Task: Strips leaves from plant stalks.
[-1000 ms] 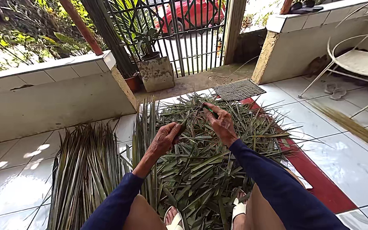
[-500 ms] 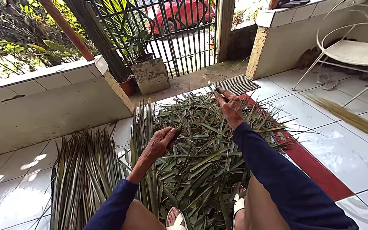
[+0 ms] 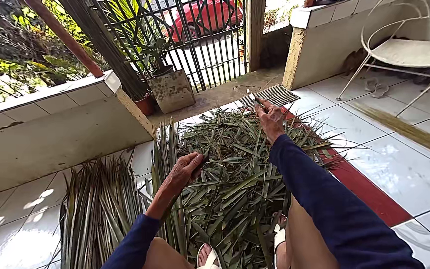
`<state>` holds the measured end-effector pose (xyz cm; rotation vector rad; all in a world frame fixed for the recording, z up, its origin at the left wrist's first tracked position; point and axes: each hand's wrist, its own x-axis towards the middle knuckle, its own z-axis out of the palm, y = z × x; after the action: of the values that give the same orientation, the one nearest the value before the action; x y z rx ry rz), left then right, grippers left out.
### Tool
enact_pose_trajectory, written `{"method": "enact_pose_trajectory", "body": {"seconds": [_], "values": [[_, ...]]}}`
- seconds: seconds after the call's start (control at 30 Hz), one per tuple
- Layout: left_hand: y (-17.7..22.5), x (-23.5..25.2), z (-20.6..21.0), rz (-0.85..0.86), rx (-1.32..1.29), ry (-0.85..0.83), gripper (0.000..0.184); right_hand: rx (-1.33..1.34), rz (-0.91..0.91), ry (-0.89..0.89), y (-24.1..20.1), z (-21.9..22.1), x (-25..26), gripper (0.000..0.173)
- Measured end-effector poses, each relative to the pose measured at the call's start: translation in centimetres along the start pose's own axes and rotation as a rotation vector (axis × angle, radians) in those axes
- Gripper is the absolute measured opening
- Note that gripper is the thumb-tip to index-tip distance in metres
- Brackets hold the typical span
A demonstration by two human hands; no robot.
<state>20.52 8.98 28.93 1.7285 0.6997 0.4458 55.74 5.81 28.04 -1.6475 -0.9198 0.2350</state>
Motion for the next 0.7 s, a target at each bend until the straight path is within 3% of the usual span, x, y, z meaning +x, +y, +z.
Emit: {"method": "enact_pose_trajectory", "body": {"seconds": [0.2,0.37,0.53,0.7], "values": [[-0.6,-0.4,-1.0,-0.094,-0.127,-0.024,0.037,0.033,0.05,0.094,1.8,-1.9,1.1,0.04],[-1.0,0.4,-1.4,-0.185,-0.341,-0.065,0.039,0.072,-0.127,-0.081,-0.8,0.1,-2.6,0.039],[-0.8,1.0,-1.4,-0.237,-0.462,-0.21,0.04,0.022,-0.214,-0.259,-3.7,2.9,-7.4,0.038],[-1.1,1.1,-1.6,-0.28,-0.548,-0.417,0.041,0.067,-0.277,-0.178,-3.7,2.5,-6.8,0.036]]}}
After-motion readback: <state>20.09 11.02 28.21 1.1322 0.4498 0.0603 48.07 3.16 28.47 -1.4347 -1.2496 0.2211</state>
